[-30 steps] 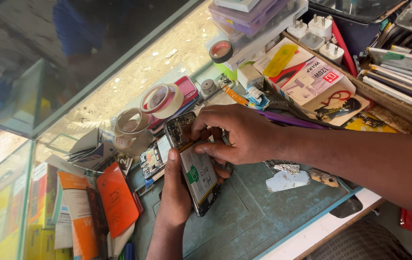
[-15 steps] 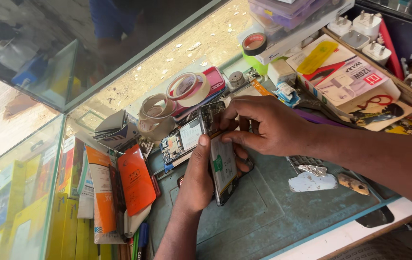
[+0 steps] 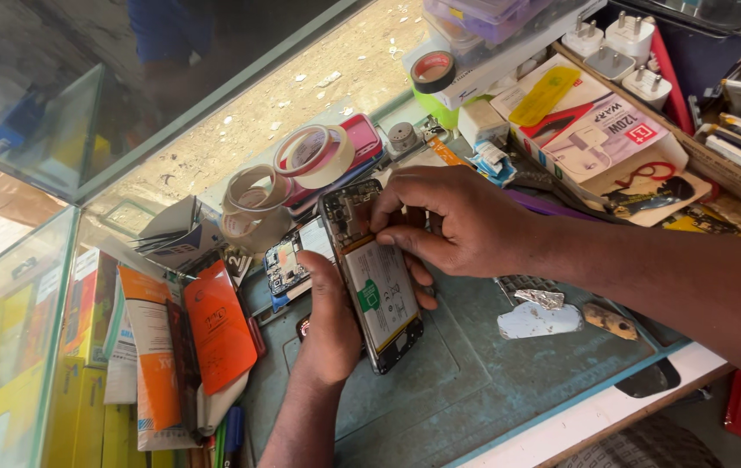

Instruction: The person uses a screwdriver to remove screws from the back of a disassembled smartphone. They then lift the motherboard assembly, inspect the internal components, and reposition the screen assembly onto the phone's chassis.

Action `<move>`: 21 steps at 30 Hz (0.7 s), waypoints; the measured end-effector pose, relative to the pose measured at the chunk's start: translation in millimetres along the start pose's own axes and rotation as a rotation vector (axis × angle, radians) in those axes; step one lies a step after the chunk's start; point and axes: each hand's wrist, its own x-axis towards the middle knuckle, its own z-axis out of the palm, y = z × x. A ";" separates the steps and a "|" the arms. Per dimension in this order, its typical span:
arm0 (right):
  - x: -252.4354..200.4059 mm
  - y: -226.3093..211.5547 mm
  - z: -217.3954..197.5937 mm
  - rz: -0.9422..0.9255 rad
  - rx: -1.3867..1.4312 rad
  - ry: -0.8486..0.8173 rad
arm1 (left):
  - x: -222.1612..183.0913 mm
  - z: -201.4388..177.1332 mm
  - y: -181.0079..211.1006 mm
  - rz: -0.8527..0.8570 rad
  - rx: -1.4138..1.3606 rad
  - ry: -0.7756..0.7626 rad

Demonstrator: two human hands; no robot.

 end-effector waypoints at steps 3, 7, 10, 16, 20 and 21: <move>-0.5 -1.0 1.4 -0.005 -0.009 -0.008 | 1.3 -0.6 1.6 0.012 -0.015 -0.028; 3.3 -2.6 -0.3 -0.019 0.039 -0.037 | 1.2 4.9 6.5 0.080 0.045 -0.044; 1.9 -0.6 -2.7 0.006 0.124 -0.061 | 3.0 7.6 5.5 0.008 0.036 -0.008; 2.7 -3.4 -6.1 0.059 0.101 -0.022 | 5.4 8.1 5.9 -0.075 0.134 -0.018; -1.2 -5.2 -7.1 -0.086 0.096 -0.021 | 2.7 11.2 9.8 -0.108 0.163 0.029; -1.5 -6.0 -7.1 -0.062 0.108 -0.021 | 2.8 12.9 10.6 -0.122 0.255 0.051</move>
